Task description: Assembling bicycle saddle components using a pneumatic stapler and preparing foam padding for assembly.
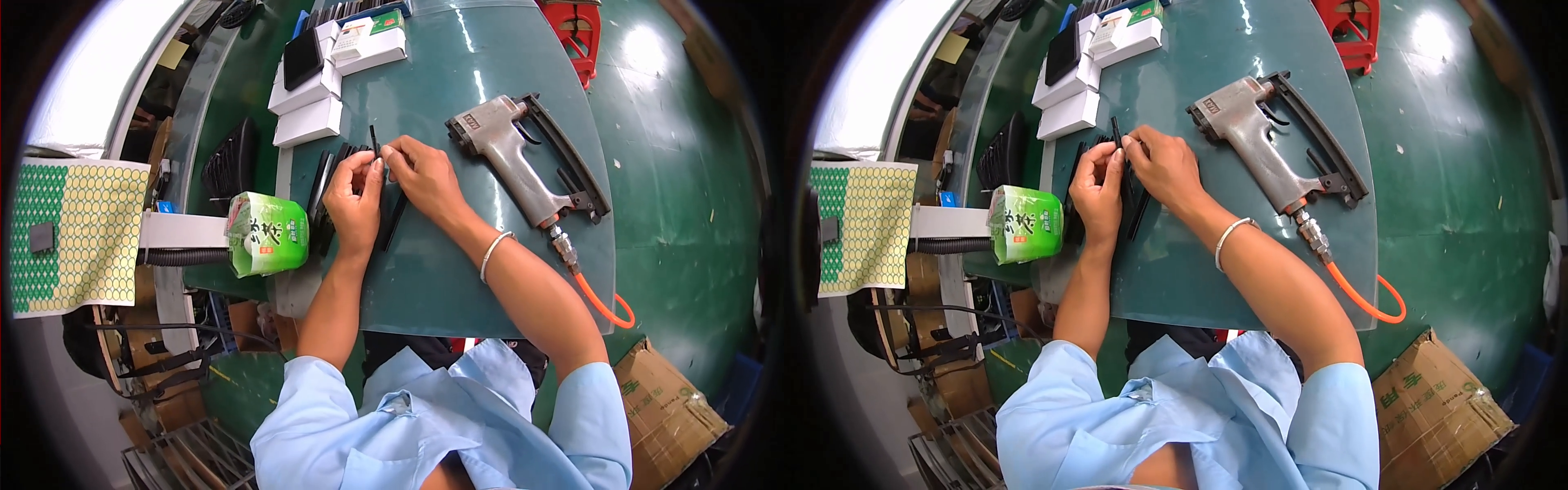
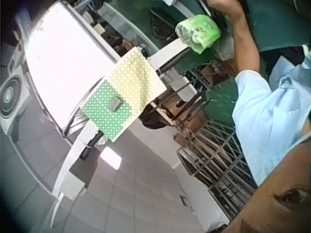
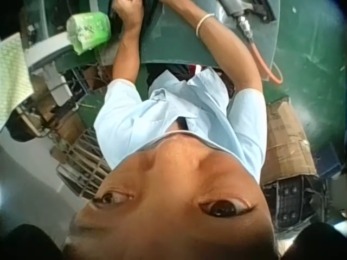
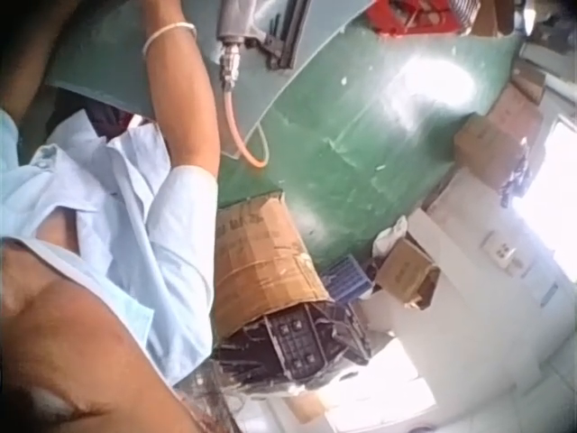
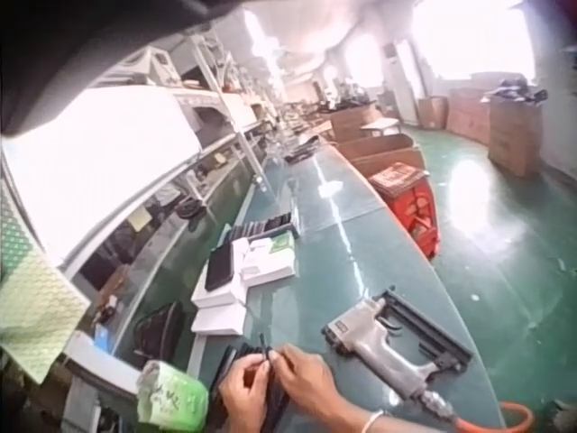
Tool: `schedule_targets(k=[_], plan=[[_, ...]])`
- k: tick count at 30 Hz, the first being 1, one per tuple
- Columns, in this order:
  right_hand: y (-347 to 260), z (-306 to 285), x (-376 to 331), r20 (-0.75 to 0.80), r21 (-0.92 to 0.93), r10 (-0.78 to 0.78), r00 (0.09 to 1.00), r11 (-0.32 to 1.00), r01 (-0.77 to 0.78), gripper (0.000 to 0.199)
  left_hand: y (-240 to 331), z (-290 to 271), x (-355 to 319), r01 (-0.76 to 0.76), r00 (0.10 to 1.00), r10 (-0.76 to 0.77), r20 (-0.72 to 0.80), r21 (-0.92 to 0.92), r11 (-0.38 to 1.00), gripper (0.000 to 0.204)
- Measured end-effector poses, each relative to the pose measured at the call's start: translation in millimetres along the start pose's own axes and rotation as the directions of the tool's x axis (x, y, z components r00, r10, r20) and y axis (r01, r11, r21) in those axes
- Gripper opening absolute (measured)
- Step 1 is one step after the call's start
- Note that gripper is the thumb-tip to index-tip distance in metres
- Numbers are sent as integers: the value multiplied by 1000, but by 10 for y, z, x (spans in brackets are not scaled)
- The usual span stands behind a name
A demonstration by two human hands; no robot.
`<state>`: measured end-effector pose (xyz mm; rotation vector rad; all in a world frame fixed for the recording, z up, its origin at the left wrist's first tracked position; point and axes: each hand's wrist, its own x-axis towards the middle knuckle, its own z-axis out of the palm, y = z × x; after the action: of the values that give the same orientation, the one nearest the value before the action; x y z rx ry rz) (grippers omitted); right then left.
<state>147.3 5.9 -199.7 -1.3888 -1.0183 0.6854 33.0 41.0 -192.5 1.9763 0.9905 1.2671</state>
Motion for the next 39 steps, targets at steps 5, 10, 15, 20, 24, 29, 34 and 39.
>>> schedule_targets(k=[5,10,15,20,24,29,34,39], plan=[[-57,-37,-5,31,31,0,1000,1000,-1,25,-5,9,8,20,1000,-20,-4,-101,995,11],[-48,-33,-3,54,129,-1,999,992,-6,28,44,9,7,39,999,-45,-29,-174,984,9],[-61,-46,-21,101,176,32,994,983,-50,25,41,-68,32,132,989,-143,-19,-279,951,10],[-74,-36,-18,164,195,-37,986,981,5,18,56,-99,60,204,972,-233,-16,-425,882,12],[-38,-38,-5,217,208,-105,971,976,59,17,86,-87,70,193,970,-240,-45,-465,864,11],[-97,-20,-25,237,159,-128,963,983,91,21,15,-117,57,109,982,-162,-95,-414,904,9],[-102,-43,-48,255,99,-112,961,991,89,22,82,-115,58,6,987,-69,-142,-401,916,8],[-120,-37,-49,297,42,-79,951,997,70,20,17,-137,33,27,994,-74,-77,-484,875,11]])
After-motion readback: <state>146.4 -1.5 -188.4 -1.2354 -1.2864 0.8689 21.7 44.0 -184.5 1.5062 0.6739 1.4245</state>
